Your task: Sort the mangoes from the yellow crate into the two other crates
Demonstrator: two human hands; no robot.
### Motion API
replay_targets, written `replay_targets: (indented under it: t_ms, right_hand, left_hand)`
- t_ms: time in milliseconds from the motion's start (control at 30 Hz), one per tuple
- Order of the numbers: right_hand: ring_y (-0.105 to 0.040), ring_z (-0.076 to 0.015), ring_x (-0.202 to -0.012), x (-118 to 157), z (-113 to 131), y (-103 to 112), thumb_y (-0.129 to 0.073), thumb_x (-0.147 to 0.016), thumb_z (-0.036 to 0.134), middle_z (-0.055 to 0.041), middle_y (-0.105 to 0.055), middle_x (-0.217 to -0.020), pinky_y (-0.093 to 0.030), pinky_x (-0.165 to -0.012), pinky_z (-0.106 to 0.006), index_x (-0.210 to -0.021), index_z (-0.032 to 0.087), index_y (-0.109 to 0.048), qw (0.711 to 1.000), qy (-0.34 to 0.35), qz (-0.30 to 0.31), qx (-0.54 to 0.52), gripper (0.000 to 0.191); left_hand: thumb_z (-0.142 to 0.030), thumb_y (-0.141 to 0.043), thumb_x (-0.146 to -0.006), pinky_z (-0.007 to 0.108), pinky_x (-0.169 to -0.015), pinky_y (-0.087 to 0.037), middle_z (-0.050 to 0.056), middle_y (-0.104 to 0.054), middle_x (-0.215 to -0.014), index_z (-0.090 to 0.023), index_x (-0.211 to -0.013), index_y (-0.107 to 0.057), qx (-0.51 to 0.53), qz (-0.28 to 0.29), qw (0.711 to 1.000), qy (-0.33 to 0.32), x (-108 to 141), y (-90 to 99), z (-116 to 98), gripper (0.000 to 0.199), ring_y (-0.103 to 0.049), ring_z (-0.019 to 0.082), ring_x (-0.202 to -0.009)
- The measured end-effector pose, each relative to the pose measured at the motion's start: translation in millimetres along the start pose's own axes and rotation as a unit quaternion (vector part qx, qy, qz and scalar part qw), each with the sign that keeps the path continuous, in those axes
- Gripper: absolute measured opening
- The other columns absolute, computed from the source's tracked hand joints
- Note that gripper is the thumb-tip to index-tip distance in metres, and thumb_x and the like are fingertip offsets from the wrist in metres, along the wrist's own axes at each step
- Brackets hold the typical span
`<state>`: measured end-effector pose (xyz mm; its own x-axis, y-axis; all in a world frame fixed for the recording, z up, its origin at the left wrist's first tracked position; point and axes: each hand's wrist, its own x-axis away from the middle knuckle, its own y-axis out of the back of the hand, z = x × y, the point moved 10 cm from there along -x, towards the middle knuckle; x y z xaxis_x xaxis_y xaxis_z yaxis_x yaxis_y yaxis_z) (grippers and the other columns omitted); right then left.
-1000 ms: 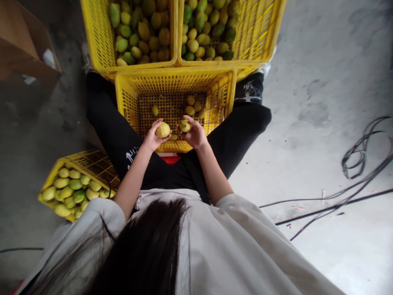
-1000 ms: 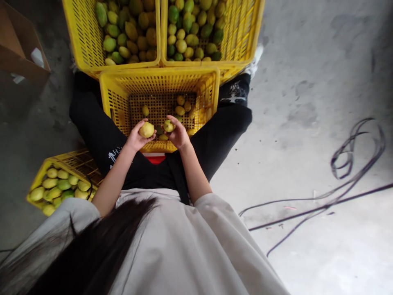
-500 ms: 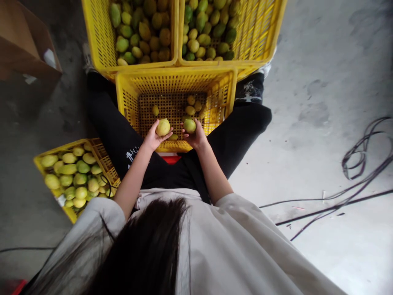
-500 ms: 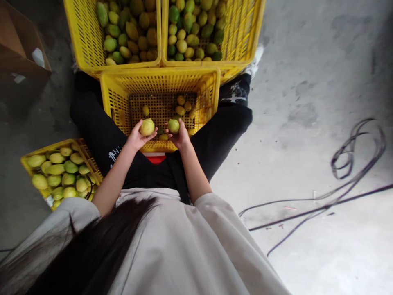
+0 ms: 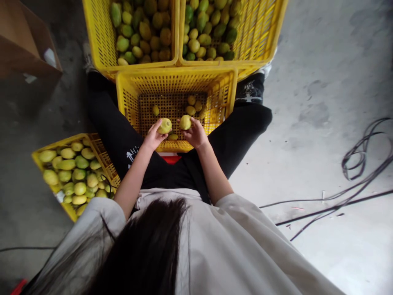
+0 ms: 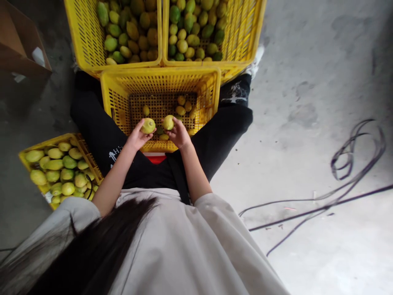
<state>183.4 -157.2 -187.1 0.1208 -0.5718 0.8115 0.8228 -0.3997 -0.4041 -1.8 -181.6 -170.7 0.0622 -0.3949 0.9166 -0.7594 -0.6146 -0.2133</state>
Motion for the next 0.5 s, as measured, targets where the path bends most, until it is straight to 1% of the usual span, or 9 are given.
replay_targets:
  t_ms: [33,133,233,300,333,400,500]
  right_hand:
    - [-0.081,-0.0225,-0.099,1.1,-0.2,-1.7,-0.090,-0.099,0.047,-0.0035,-0.090,-0.113,-0.065,-0.066,-0.026,-0.110,0.034,-0.076,1.000,-0.003,0.013,-0.004,0.022]
    - [-0.081,-0.0235,-0.099,1.4,-1.3,-5.3,-0.087,-0.098,0.050,-0.0016,-0.088,-0.109,-0.071,-0.074,-0.031,-0.120,0.035,-0.078,0.999,-0.009,0.045,-0.024,0.027]
    - [-0.081,-0.0209,-0.094,-2.0,-4.9,-3.8,-0.079,-0.111,0.056,0.0001,-0.086,-0.104,-0.068,-0.073,-0.030,-0.123,0.033,-0.079,0.998,-0.020,0.045,-0.030,0.026]
    - [-0.082,-0.0187,-0.091,-4.4,-7.9,-2.8,-0.074,-0.116,0.053,0.0014,-0.083,-0.098,-0.065,-0.071,-0.027,-0.123,0.032,-0.080,0.999,-0.027,0.036,-0.028,0.022]
    - [-0.083,-0.0184,-0.091,-5.5,-9.0,-2.9,-0.076,-0.116,0.051,0.0022,-0.082,-0.095,-0.066,-0.071,-0.026,-0.123,0.033,-0.080,0.999,-0.028,0.031,-0.028,0.020]
    - [-0.085,-0.0202,-0.096,-7.3,-9.2,-3.2,-0.087,-0.110,0.048,0.0031,-0.081,-0.092,-0.071,-0.076,-0.028,-0.119,0.034,-0.080,0.999,-0.018,0.020,-0.030,0.018]
    - [-0.088,-0.0259,-0.113,-8.6,-6.2,-0.8,-0.101,-0.098,0.048,0.0009,-0.083,-0.095,-0.078,-0.090,-0.037,-0.104,0.032,-0.076,1.000,0.010,-0.002,-0.028,0.030]
  left_hand:
    - [-0.048,-0.095,-0.105,0.020,-0.066,-0.058,0.005,-0.087,-0.107,-0.028,-0.145,-0.081,0.000,-0.002,1.000,0.000,-0.8,0.9,-0.2,0.047,-0.088,0.019,-0.089]
    - [-0.050,-0.093,-0.105,0.021,-0.068,-0.060,0.004,-0.087,-0.109,-0.032,-0.149,-0.081,0.002,-0.006,1.000,0.006,-2.3,3.4,-2.0,0.049,-0.089,0.020,-0.090]
    - [-0.055,-0.085,-0.109,0.023,-0.070,-0.065,0.003,-0.086,-0.107,-0.034,-0.154,-0.080,0.012,0.001,1.000,0.017,-2.2,2.7,-3.7,0.050,-0.088,0.020,-0.089]
    - [-0.057,-0.081,-0.112,0.025,-0.073,-0.068,0.004,-0.087,-0.105,-0.032,-0.154,-0.079,0.025,0.003,0.999,0.024,-1.1,1.5,-3.3,0.049,-0.089,0.022,-0.090]
    - [-0.057,-0.078,-0.114,0.026,-0.074,-0.069,0.005,-0.087,-0.104,-0.030,-0.153,-0.079,0.032,0.001,0.999,0.027,-0.3,1.0,-2.7,0.048,-0.090,0.023,-0.093]
    - [-0.054,-0.075,-0.116,0.028,-0.078,-0.070,0.007,-0.088,-0.105,-0.028,-0.152,-0.080,0.042,-0.009,0.999,0.030,1.5,0.9,-1.6,0.045,-0.091,0.025,-0.098]
    - [-0.051,-0.080,-0.113,0.029,-0.083,-0.070,0.007,-0.088,-0.108,-0.028,-0.152,-0.080,0.038,-0.019,0.999,0.020,3.4,1.3,-2.5,0.046,-0.091,0.025,-0.102]
